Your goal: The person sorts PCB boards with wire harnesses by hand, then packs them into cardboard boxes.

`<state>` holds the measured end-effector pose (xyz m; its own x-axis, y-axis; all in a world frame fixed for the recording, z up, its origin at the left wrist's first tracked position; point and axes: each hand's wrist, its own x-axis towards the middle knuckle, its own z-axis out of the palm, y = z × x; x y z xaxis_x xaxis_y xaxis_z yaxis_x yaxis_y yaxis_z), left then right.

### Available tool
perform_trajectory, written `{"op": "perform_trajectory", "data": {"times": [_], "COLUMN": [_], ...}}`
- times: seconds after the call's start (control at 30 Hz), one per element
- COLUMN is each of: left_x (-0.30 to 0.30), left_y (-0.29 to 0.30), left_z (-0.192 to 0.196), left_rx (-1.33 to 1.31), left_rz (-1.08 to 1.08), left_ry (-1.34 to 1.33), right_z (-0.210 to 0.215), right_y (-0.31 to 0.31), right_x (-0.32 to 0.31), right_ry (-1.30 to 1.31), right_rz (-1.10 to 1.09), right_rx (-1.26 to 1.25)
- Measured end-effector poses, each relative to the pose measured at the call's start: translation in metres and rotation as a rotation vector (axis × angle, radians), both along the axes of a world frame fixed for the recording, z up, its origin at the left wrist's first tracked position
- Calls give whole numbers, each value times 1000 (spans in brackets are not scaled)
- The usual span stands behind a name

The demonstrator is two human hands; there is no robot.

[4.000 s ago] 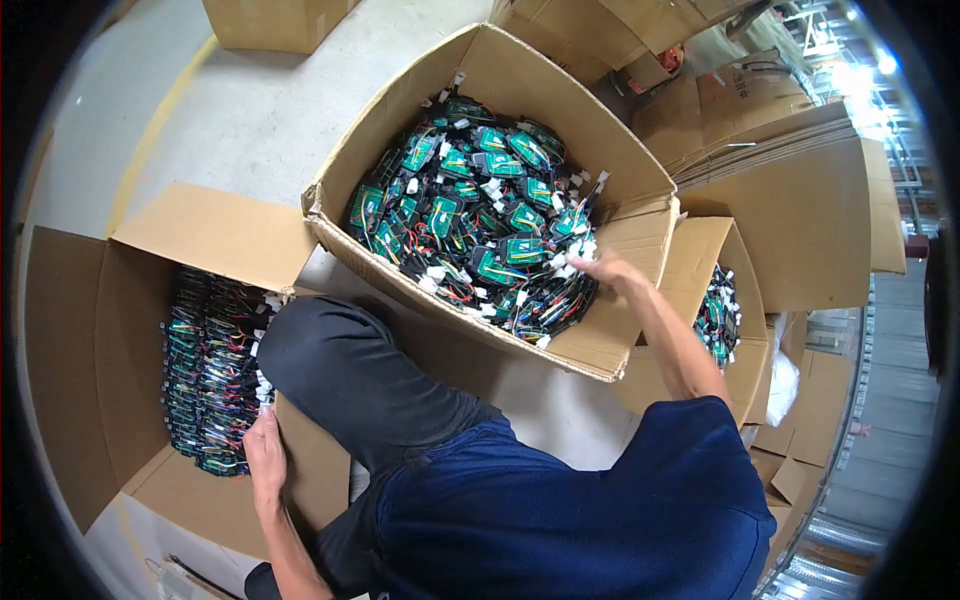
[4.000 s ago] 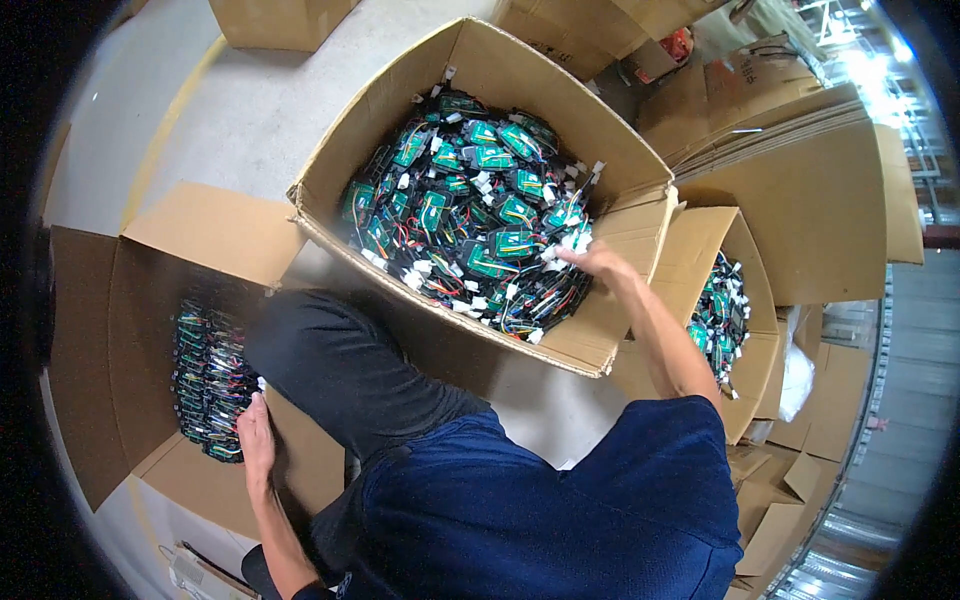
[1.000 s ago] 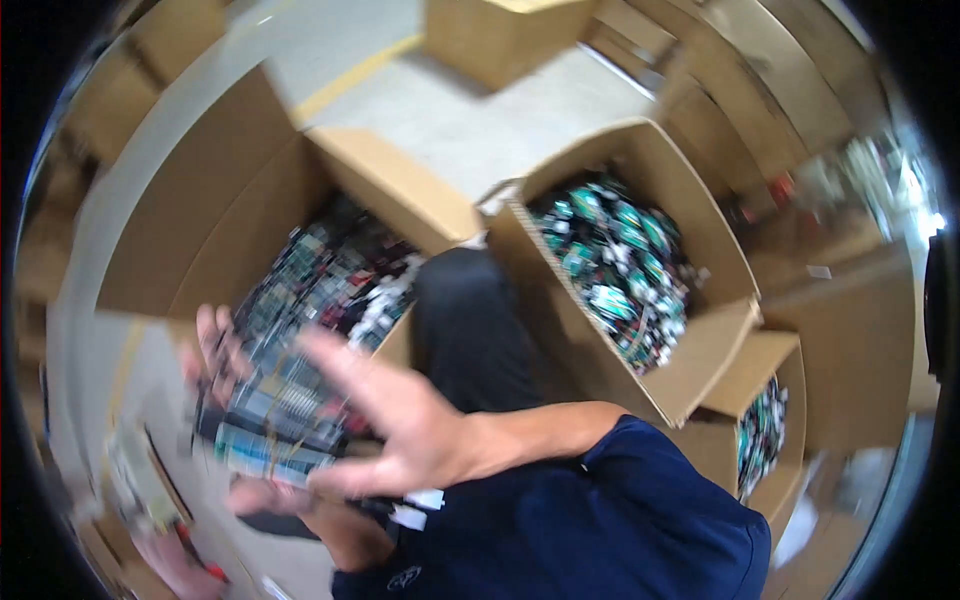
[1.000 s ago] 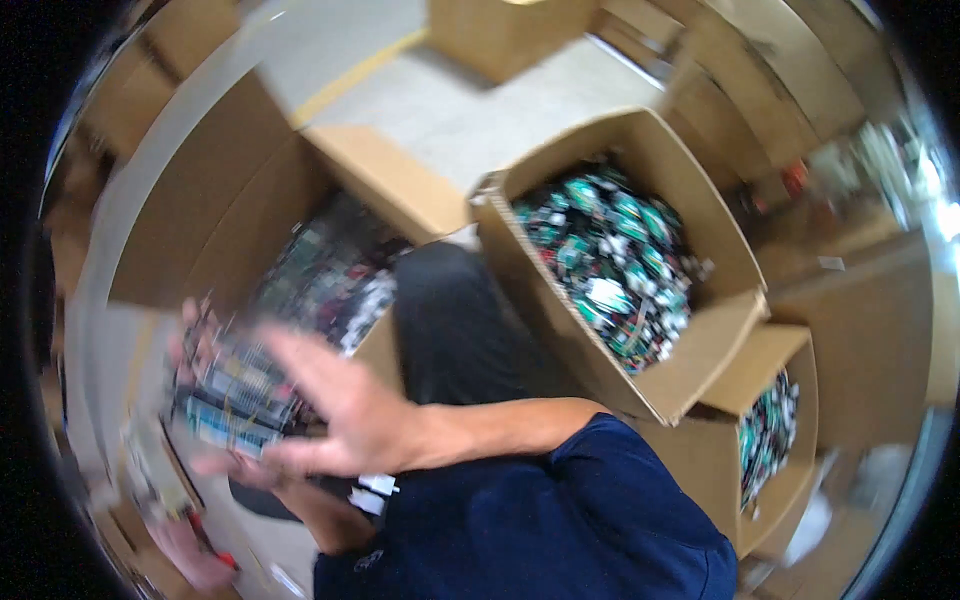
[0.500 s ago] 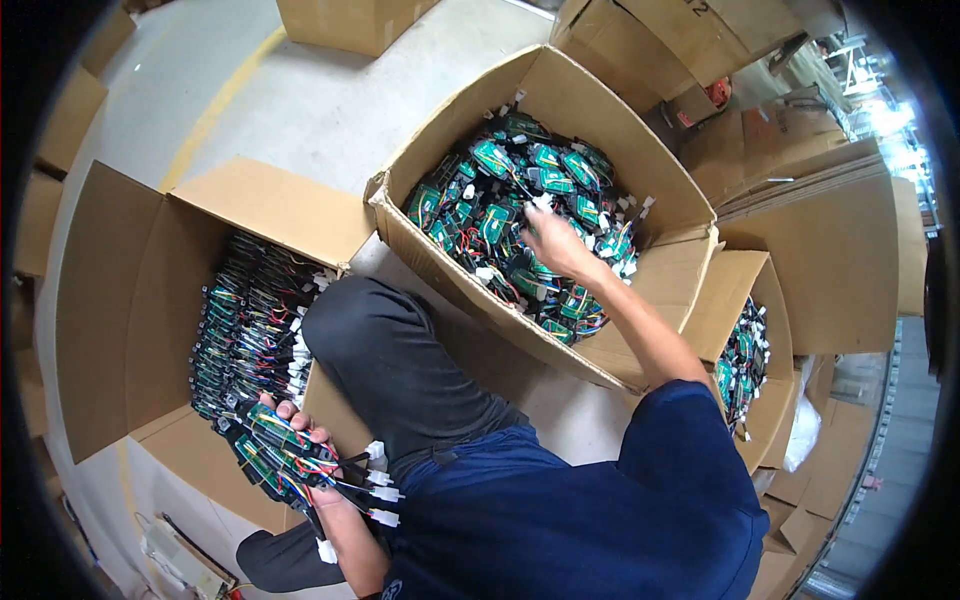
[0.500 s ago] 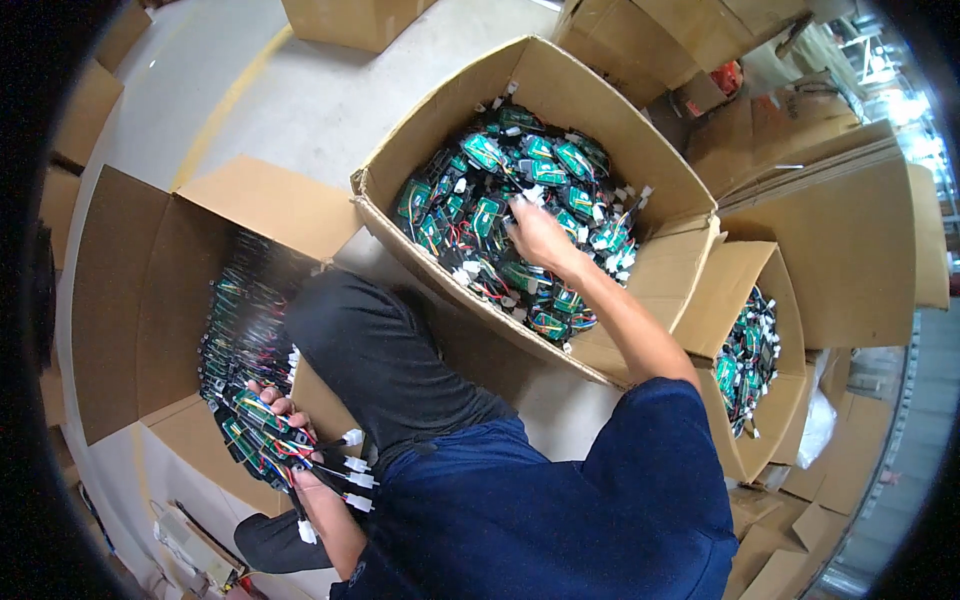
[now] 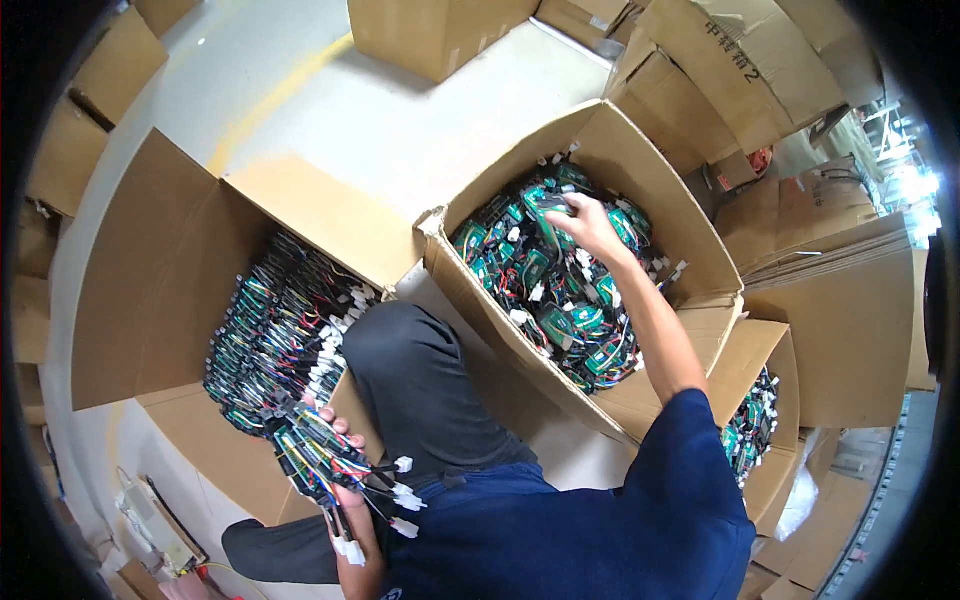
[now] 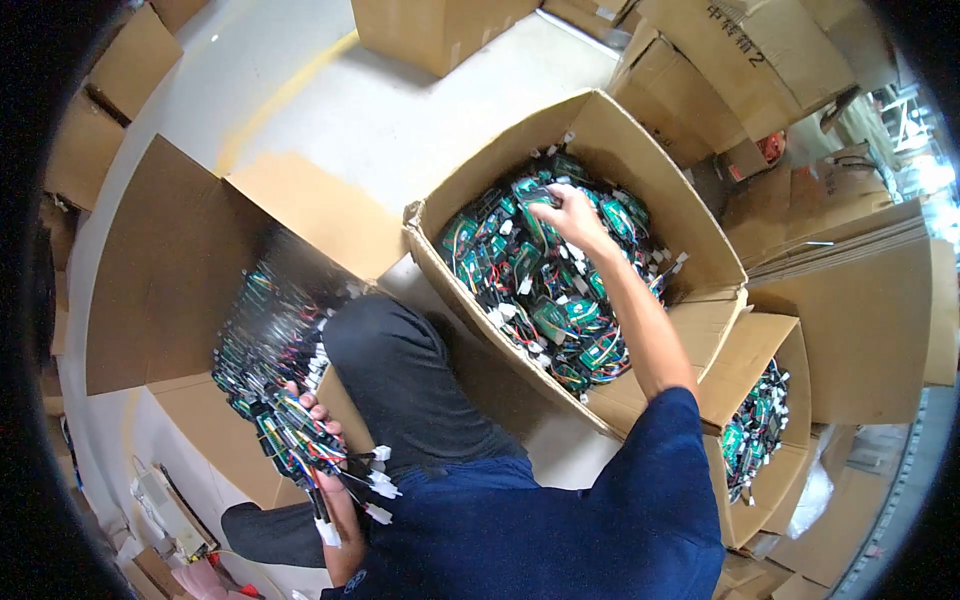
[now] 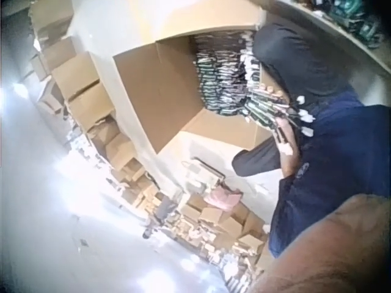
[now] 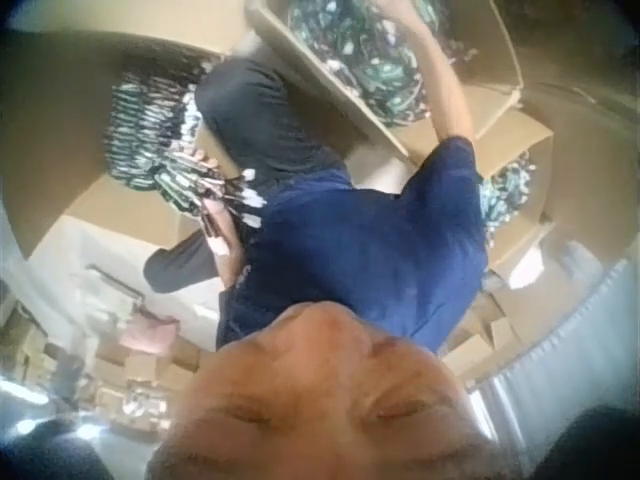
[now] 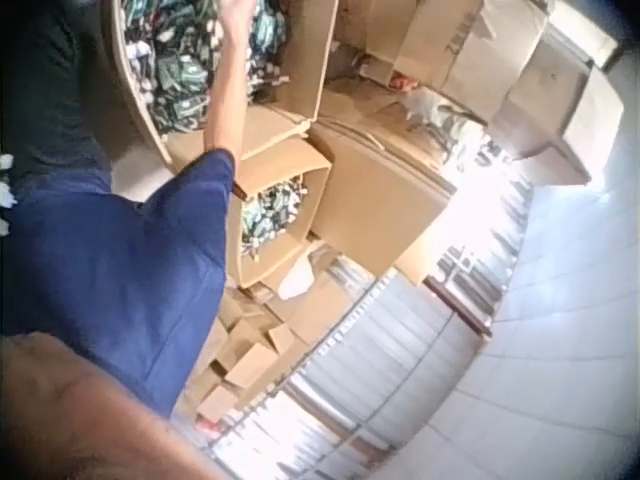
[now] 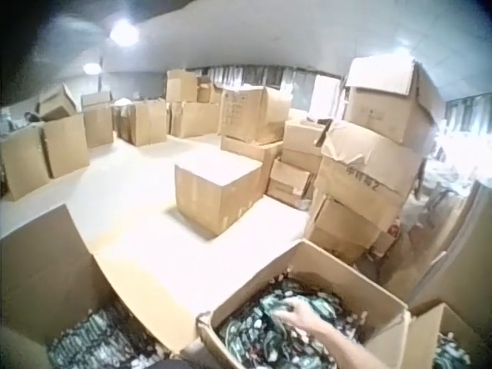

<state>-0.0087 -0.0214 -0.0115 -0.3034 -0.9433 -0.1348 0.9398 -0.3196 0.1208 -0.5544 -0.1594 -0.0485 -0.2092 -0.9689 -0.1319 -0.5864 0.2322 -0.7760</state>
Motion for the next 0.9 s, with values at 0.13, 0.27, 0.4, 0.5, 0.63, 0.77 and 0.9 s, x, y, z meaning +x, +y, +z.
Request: {"op": "perform_trajectory", "data": {"times": [0.13,0.27,0.4,0.5,0.63,0.77,0.9], "left_x": [-36,-16,-2,-32,-21,-23,-11], "left_y": [-15,4,15,-17,-34,-50,-43], "left_z": [7,27,22,40,59,58,44], "left_rx": [-2,130,208,135,-14,-127,-155], "left_rz": [-45,160,217,118,175,187,179], "left_ry": [21,-119,-76,155,6,130,206], "right_z": [-90,-102,-92,-81,87,208,210], "right_y": [-14,-21,-21,5,17,34,49], "right_x": [-55,-13,55,-19,58,205,350], "right_ry": [677,502,540,253,-119,-209,-73], "right_rz": [-142,-262,-170,-371,-407,48,500], "right_rx": [-98,177,3,-172,-553,-497,-228]}}
